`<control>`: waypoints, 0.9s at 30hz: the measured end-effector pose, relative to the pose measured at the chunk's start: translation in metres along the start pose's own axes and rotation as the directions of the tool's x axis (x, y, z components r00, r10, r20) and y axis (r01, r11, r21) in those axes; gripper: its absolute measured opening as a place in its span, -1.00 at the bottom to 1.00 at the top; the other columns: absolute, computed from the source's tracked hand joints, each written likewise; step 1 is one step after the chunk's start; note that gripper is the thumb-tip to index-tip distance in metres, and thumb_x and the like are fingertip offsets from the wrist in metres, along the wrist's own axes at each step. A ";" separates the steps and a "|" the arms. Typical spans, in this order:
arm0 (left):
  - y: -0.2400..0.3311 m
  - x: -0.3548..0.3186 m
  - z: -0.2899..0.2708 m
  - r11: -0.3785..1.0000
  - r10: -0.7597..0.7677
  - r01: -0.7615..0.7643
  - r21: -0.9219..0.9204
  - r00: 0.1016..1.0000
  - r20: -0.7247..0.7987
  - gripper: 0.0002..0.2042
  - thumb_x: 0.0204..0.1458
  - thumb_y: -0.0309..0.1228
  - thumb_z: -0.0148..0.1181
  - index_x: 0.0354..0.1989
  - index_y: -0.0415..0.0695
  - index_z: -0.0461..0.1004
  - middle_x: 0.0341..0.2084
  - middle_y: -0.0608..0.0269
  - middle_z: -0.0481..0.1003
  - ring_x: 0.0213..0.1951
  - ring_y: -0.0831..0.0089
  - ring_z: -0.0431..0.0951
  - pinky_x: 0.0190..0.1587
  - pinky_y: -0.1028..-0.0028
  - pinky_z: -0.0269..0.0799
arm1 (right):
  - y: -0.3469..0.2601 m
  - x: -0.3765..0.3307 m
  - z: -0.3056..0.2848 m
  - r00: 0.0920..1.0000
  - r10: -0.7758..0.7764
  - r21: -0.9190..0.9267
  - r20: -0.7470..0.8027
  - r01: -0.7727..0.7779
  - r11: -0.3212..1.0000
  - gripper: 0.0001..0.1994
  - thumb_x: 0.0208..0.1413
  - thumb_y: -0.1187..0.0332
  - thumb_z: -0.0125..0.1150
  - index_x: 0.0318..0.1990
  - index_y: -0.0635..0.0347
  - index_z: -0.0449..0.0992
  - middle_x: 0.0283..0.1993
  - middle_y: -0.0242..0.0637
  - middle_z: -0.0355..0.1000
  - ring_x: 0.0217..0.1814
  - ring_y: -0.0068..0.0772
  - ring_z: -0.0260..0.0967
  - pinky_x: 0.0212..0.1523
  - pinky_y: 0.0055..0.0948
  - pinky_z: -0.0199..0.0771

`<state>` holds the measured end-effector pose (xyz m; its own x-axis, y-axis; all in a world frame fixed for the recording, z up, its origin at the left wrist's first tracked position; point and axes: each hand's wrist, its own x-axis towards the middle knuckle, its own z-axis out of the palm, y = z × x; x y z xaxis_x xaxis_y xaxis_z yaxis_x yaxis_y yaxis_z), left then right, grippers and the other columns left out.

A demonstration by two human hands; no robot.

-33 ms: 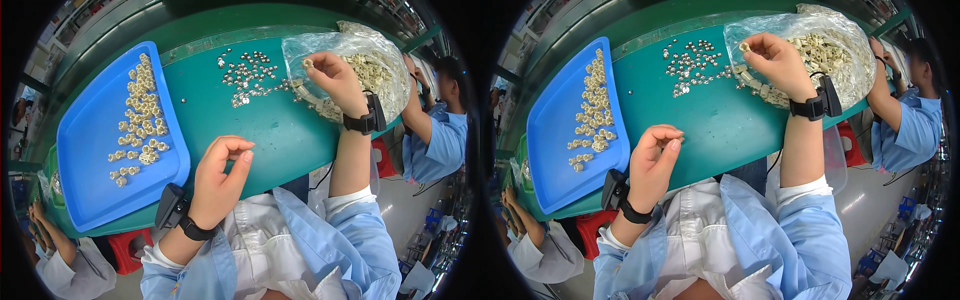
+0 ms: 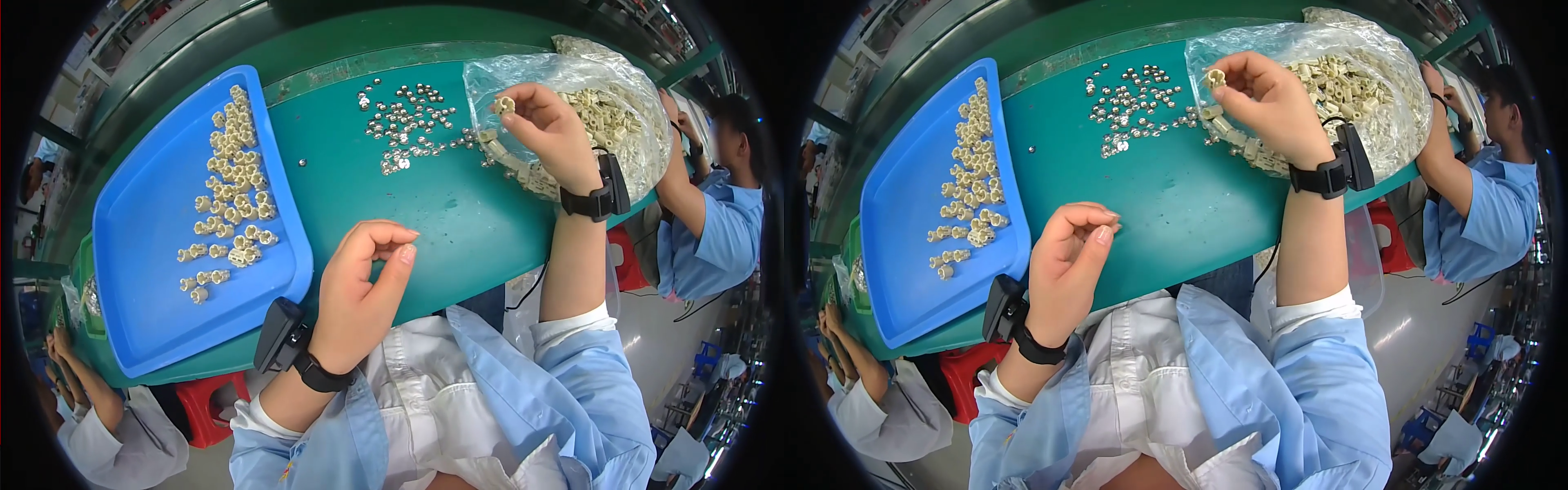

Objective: Assemble small gold-colored metal components by manually inserting a pin into a circular base.

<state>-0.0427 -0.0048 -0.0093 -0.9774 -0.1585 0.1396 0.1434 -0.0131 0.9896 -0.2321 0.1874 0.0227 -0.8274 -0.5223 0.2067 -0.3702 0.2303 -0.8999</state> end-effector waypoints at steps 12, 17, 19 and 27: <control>0.010 -0.004 -0.009 0.897 0.111 -0.139 -0.419 0.990 -0.092 -0.77 0.06 -0.51 -0.03 -0.13 -0.24 0.17 -0.25 0.20 0.36 -0.22 0.56 0.38 -0.13 0.60 0.28 | -0.067 -0.010 0.087 0.717 -0.538 0.123 0.444 0.546 0.829 -0.85 -0.20 0.49 0.21 -0.39 0.23 0.44 -0.28 -0.24 0.37 -0.20 -0.34 0.30 -0.12 -0.41 0.25; 0.003 -0.002 -0.007 0.898 0.077 -0.137 -0.419 0.984 -0.158 -0.80 0.05 -0.51 -0.02 -0.16 -0.22 0.18 -0.29 0.23 0.36 -0.24 0.58 0.37 -0.16 0.61 0.29 | -0.061 0.015 0.067 0.709 -0.454 0.157 0.539 0.446 0.881 -0.85 -0.19 0.48 0.21 -0.37 0.22 0.46 -0.32 -0.25 0.37 -0.25 -0.36 0.31 -0.18 -0.44 0.28; 0.007 -0.002 -0.007 0.925 0.021 -0.072 -0.373 0.990 -0.139 -0.82 0.07 -0.49 -0.05 -0.17 -0.22 0.19 -0.34 0.23 0.38 -0.28 0.57 0.39 -0.17 0.58 0.30 | -0.057 0.030 0.055 0.928 -0.167 -0.264 0.332 0.261 0.929 -0.84 -0.15 0.47 0.21 -0.34 0.22 0.46 -0.35 -0.30 0.37 -0.28 -0.40 0.33 -0.23 -0.46 0.29; 0.011 -0.002 -0.008 0.933 -0.025 -0.016 -0.360 0.994 -0.110 -0.84 0.08 -0.49 -0.08 -0.18 -0.21 0.20 -0.36 0.24 0.38 -0.30 0.55 0.39 -0.18 0.58 0.30 | -0.004 0.040 0.068 0.913 -0.302 -0.453 0.273 0.399 0.797 -0.86 -0.12 0.45 0.17 -0.36 0.26 0.43 -0.42 -0.29 0.33 -0.34 -0.37 0.32 -0.33 -0.47 0.31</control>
<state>-0.0382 -0.0126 0.0011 -0.9578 -0.2656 0.1101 0.2057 -0.3654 0.9078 -0.2355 0.1097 0.0087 -0.5286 -0.7708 0.3556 -0.8166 0.3474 -0.4609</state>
